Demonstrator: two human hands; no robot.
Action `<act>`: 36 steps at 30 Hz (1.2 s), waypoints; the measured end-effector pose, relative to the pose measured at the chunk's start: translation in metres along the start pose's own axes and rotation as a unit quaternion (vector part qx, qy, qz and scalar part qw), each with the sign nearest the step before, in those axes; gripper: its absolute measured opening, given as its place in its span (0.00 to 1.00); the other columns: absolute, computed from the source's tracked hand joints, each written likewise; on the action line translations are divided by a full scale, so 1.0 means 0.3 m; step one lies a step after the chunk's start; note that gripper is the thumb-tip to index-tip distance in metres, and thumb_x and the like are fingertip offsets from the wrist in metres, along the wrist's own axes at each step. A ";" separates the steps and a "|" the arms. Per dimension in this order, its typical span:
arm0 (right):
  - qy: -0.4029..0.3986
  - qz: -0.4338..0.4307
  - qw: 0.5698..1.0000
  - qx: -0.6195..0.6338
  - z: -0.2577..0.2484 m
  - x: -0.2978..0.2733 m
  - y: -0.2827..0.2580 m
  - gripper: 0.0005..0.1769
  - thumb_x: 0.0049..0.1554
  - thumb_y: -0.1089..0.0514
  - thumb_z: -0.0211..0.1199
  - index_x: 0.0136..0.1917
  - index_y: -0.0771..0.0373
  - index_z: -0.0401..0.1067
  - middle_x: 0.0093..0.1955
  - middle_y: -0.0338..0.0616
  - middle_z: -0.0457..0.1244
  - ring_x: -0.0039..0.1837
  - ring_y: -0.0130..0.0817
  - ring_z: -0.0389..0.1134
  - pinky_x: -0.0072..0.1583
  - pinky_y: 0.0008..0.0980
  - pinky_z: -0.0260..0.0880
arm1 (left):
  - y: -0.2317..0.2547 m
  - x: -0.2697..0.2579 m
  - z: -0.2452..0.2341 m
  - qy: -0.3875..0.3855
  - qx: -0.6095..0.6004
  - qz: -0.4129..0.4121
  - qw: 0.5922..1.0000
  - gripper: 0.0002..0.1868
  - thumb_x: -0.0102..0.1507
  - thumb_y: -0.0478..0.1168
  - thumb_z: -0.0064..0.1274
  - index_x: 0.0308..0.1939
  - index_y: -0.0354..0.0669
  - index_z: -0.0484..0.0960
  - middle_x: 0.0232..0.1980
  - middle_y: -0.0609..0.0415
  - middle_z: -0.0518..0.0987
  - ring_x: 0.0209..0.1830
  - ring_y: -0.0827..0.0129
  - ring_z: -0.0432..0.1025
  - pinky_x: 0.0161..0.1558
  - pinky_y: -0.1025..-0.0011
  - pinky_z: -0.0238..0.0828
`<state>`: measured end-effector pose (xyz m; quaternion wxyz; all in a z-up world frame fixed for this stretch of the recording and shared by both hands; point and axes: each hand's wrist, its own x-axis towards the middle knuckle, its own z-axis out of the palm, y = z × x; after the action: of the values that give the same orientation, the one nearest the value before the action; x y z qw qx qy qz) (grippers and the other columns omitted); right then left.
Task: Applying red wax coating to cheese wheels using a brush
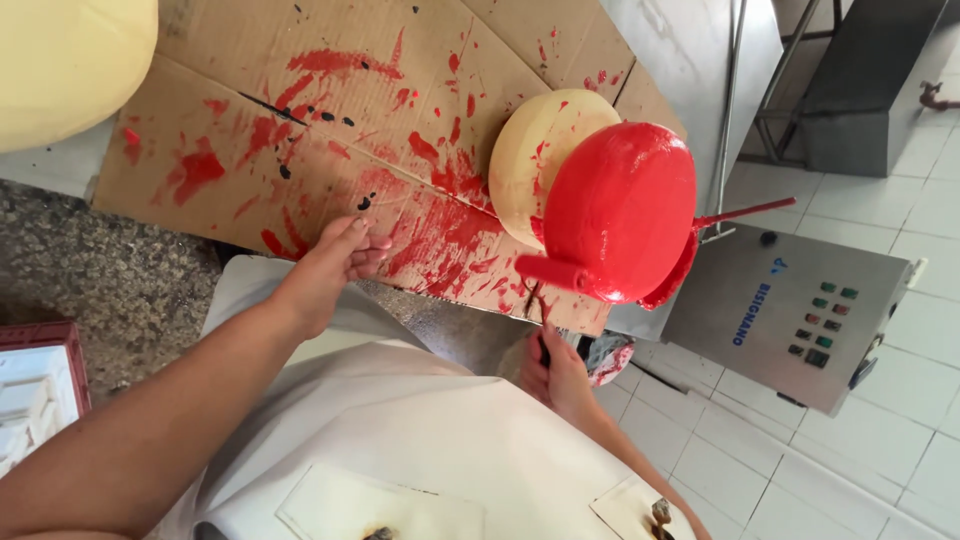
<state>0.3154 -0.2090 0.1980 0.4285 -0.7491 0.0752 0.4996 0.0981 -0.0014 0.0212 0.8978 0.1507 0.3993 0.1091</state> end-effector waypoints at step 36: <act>0.412 -0.272 0.863 0.110 -0.686 0.044 0.121 0.15 0.70 0.47 0.49 0.47 0.56 0.68 0.28 0.34 0.52 0.27 0.24 0.51 0.28 0.22 0.46 | 0.137 -0.055 0.171 0.008 0.134 -0.040 0.990 0.23 0.72 0.50 0.41 0.64 0.38 0.73 0.58 0.43 0.77 0.59 0.58 0.72 0.59 0.61 0.68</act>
<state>0.4429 -0.3748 0.1942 0.5571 -0.8253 0.0927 -0.0025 0.1226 0.0222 0.0798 0.8700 0.2521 0.4232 0.0197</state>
